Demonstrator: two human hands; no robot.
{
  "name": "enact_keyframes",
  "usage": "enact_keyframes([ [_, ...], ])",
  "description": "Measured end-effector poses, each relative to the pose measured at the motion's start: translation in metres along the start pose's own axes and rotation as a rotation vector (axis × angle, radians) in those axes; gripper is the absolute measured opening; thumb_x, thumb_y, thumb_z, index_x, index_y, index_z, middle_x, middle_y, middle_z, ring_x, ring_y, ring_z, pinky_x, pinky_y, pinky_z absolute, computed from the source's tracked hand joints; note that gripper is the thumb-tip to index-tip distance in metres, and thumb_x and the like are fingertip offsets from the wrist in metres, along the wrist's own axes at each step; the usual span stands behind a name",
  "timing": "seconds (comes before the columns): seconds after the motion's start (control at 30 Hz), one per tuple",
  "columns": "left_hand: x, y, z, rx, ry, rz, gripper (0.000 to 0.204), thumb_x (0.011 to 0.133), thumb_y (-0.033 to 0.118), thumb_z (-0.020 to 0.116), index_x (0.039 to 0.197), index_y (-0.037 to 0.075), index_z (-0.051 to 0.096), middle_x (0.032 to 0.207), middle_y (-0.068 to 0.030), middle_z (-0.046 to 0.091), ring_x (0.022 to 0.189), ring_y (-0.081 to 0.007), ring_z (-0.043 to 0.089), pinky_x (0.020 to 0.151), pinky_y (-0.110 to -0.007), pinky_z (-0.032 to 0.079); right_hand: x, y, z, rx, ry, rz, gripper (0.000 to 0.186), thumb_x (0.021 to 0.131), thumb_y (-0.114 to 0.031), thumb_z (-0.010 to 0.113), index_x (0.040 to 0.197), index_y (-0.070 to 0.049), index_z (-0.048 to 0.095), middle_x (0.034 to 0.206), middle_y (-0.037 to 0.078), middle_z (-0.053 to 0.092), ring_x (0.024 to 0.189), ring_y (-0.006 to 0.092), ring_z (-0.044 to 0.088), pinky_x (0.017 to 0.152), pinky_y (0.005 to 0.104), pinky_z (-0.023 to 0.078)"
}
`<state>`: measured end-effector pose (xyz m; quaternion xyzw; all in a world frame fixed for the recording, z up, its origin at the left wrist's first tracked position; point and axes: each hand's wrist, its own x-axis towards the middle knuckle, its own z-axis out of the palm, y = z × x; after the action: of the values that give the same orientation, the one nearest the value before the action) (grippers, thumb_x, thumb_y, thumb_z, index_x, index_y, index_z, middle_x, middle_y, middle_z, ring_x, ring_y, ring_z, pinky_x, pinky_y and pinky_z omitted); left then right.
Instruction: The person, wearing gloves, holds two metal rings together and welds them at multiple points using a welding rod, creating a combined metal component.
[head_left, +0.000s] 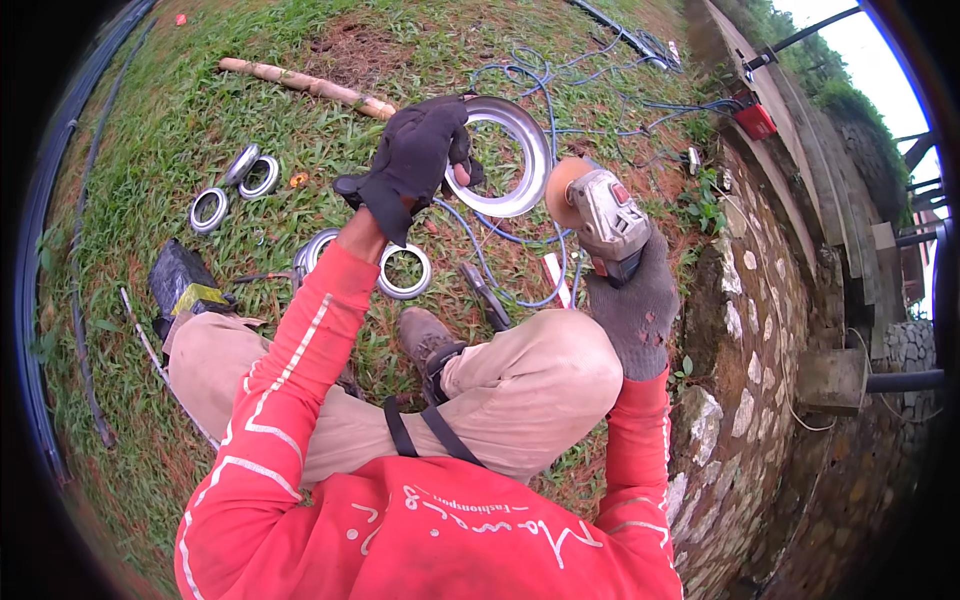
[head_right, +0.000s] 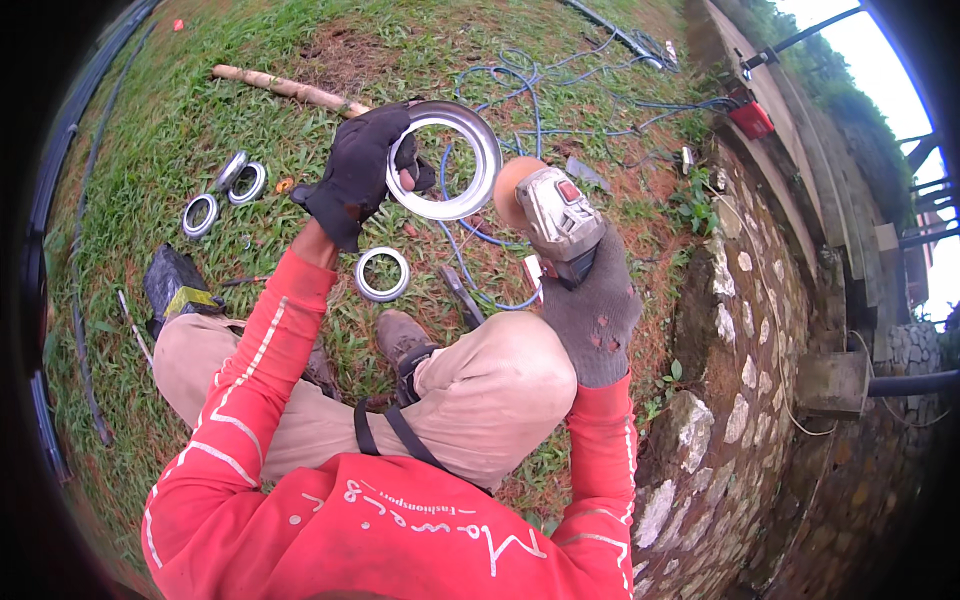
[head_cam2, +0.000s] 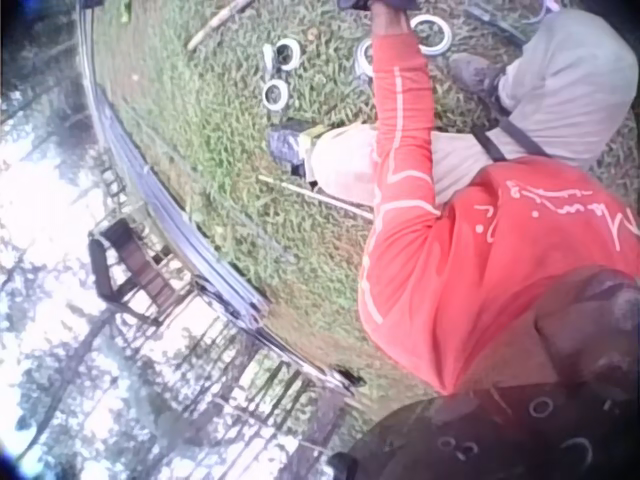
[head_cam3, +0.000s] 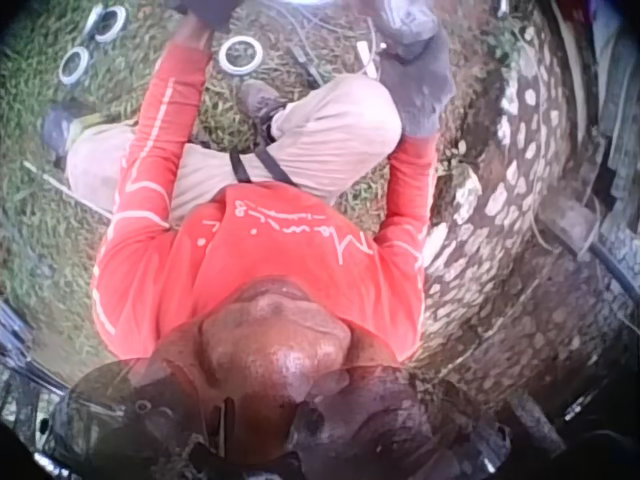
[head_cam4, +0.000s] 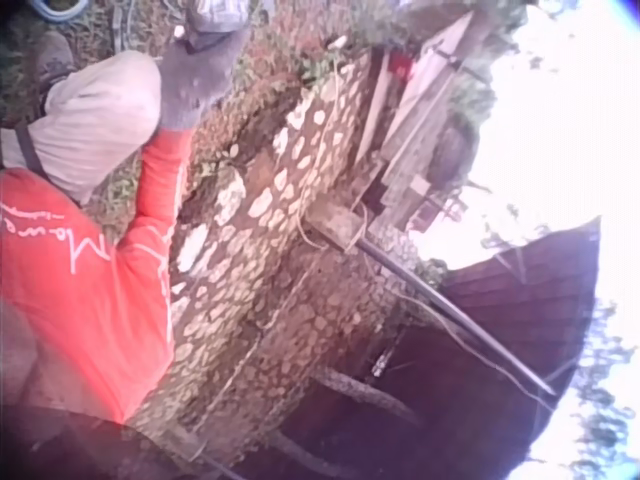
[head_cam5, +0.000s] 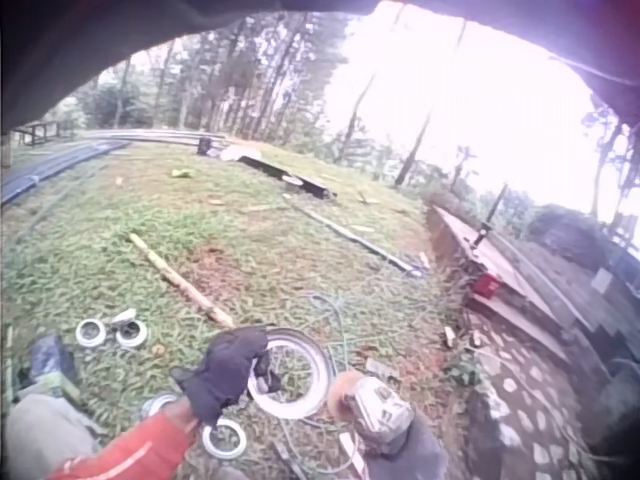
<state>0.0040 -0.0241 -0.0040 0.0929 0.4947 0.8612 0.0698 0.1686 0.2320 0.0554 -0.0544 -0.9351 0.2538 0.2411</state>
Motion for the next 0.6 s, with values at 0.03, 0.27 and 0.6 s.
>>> enact_keyframes([
  [0.03, 0.000, -0.001, 0.003, 0.019, -0.002, 0.001, 0.024, 0.108, 0.022, 0.059, 0.102, 0.001, 0.069, 0.068, -0.0033, 0.061, 0.055, -0.0152, 0.065, 0.057, -0.035, 0.057, -0.001, 0.002, 0.000, -0.018, 0.017, 0.004, 0.066, 0.079, -0.011, 0.087, 0.141, -0.011, 0.064, 0.117, 0.020, 0.079, 0.109, 0.0413, 0.078, 0.089, 0.0476, 0.062],
  [0.27, 0.000, -0.011, -0.013, 0.530, -0.049, 0.377, 0.038, 0.103, 0.036, 0.072, 0.103, -0.001, 0.068, 0.085, -0.0101, 0.071, 0.067, -0.0191, 0.071, 0.066, -0.036, 0.062, 0.001, 0.005, 0.000, -0.137, 0.031, 0.027, 0.067, 0.078, -0.020, 0.094, 0.138, -0.010, 0.064, 0.114, 0.017, 0.080, 0.102, 0.0379, 0.080, 0.085, 0.0446, 0.063],
  [0.6, 0.012, -0.013, -0.054, 0.920, -0.241, 0.192, 0.068, 0.078, 0.027, 0.098, 0.130, 0.003, 0.061, 0.105, -0.0041, 0.076, 0.095, -0.0186, 0.072, 0.093, -0.034, 0.059, -0.021, 0.062, 0.019, 0.334, 0.191, 0.365, 0.065, 0.070, -0.006, 0.086, 0.130, -0.001, 0.061, 0.112, 0.008, 0.070, 0.097, 0.0198, 0.068, 0.092, 0.0362, 0.055],
])
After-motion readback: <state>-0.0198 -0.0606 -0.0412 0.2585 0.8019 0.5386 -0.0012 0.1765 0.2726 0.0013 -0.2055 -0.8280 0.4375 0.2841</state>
